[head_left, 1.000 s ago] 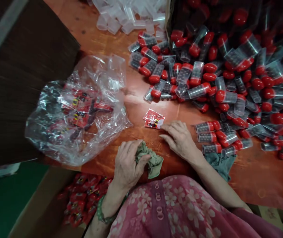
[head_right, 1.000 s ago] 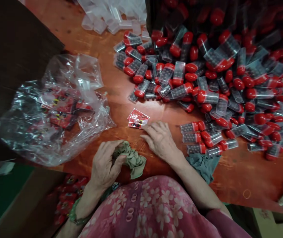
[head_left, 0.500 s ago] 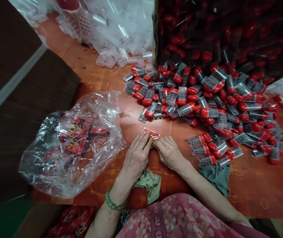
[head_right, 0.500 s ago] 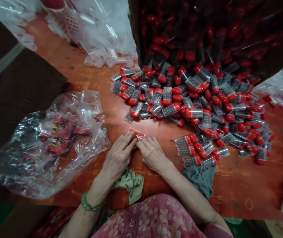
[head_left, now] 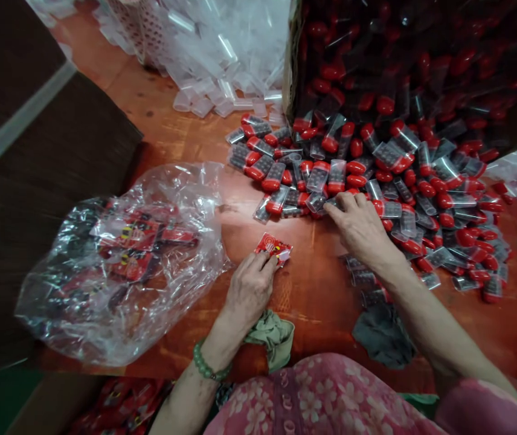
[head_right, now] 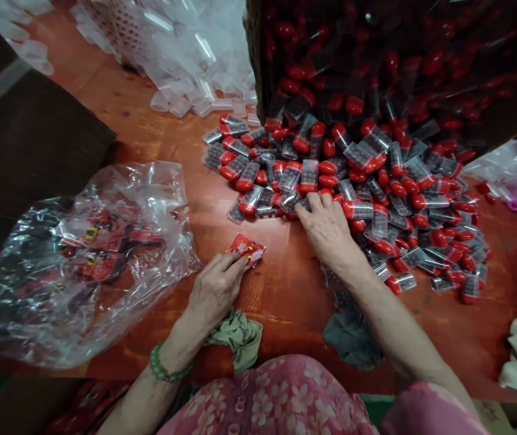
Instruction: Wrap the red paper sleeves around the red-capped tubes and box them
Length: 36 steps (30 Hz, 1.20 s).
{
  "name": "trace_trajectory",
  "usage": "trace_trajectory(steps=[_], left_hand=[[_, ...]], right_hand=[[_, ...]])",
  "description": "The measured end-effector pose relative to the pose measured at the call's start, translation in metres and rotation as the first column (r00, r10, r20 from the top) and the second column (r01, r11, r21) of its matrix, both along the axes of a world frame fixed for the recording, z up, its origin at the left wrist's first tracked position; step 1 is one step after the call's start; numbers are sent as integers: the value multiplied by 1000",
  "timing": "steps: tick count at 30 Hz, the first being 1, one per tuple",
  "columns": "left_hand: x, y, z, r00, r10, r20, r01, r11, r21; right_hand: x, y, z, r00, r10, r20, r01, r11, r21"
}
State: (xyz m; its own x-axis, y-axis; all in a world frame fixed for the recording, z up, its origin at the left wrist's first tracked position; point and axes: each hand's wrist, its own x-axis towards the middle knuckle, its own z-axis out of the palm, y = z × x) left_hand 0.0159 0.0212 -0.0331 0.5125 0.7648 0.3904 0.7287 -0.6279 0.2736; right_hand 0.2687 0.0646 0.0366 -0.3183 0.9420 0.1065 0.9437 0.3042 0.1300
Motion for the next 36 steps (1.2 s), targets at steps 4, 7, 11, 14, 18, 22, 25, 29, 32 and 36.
trace_trajectory(steps=[4, 7, 11, 14, 18, 22, 25, 29, 32, 36], left_hand=[[4, -4, 10, 1000, 1, -30, -4, 993, -115], [6, -3, 15, 998, 35, -46, -44, 978, -206], [4, 3, 13, 993, 111, 47, -96, 963, -253], [0, 6, 9, 944, 208, 257, -132, 950, -285], [-5, 6, 9, 791, 329, 515, -125, 912, -391], [-6, 0, 20, 716, 360, 598, -44, 878, -476], [-7, -5, 29, 667, 363, 650, 19, 865, -502], [-12, -12, 35, 657, 368, 658, 63, 843, -535], [-17, -15, 36, 663, 357, 658, 84, 838, -539], [-21, -16, 35, 677, 328, 658, 108, 841, -530]], right_hand=[[8, 17, -8, 995, 71, 70, -68, 997, -37], [10, 22, -6, 996, 75, 41, -73, 995, -62], [18, 24, 9, 996, 80, -45, -82, 996, -39], [26, 15, 24, 987, 21, -161, -10, 998, 70], [23, -15, 27, 762, -16, -647, 126, 984, 124], [-4, -53, 9, 264, -130, -956, 40, 991, -124], [-23, -71, -3, 126, -200, -972, -26, 978, -205], [-32, -77, -5, 134, -200, -971, -76, 974, -211], [-30, -76, -4, 255, -172, -951, -105, 973, -204], [-24, -73, -4, 409, -80, -909, -196, 965, -173]])
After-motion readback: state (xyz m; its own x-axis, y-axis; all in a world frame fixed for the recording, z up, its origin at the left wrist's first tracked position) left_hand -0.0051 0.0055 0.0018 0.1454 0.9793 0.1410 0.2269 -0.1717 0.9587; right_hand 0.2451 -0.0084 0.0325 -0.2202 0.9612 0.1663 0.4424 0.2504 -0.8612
